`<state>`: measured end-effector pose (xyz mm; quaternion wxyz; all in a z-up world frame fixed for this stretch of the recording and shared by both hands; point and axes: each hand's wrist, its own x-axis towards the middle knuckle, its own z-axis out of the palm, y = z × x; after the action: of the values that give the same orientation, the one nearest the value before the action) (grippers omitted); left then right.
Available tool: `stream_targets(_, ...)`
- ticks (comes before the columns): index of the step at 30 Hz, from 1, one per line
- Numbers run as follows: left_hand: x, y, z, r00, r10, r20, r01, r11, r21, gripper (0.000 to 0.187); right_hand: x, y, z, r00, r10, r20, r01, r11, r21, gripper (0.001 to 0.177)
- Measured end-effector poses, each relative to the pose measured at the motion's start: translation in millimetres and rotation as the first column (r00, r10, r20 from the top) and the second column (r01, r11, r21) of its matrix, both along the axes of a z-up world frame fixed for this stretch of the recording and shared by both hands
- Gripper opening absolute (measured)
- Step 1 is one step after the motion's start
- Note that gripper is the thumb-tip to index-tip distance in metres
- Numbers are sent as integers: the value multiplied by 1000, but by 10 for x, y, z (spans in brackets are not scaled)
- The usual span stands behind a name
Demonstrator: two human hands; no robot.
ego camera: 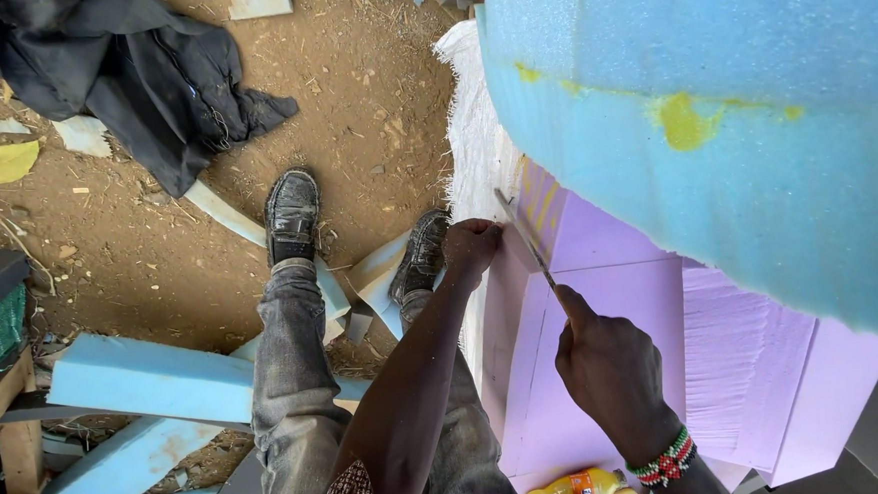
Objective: Applying adhesive and attaching foam padding to a furniture frame
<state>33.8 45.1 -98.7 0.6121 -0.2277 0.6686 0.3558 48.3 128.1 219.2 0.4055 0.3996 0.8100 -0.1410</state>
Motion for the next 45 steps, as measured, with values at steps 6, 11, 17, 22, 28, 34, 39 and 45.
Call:
stream_targets(6,-16,76,-56,1000,6,1,-6,999,-39,23,-105,37,-108,998,40,41,-39,999,-19,52)
stream_targets(11,120,1,-201,998,49,-37,-46,997,65,36,70,46,-458,998,60,-28,-60,998,5,47)
stream_targets(17,141,39,-222,999,2,-53,-1,1000,23,23,-129,103,62,997,7,78,-3,999,-49,49)
stream_targets(22,161,44,-204,999,6,-35,-7,1000,-17,19,-106,120,-153,998,30,48,-29,999,-28,46)
stream_targets(28,194,34,-199,997,16,-76,-19,999,-40,8,-177,195,-154,989,12,148,5,993,-116,42)
stream_targets(34,178,59,-185,999,25,-44,-26,1000,-8,22,154,66,147,980,-44,195,54,997,-49,49)
stream_targets(39,62,102,17,999,-31,-29,28,995,-96,13,219,83,-826,997,-62,45,64,997,-45,55)
stream_targets(45,155,122,-10,978,-165,-128,148,980,-134,19,228,14,128,981,-117,156,128,990,-61,51)
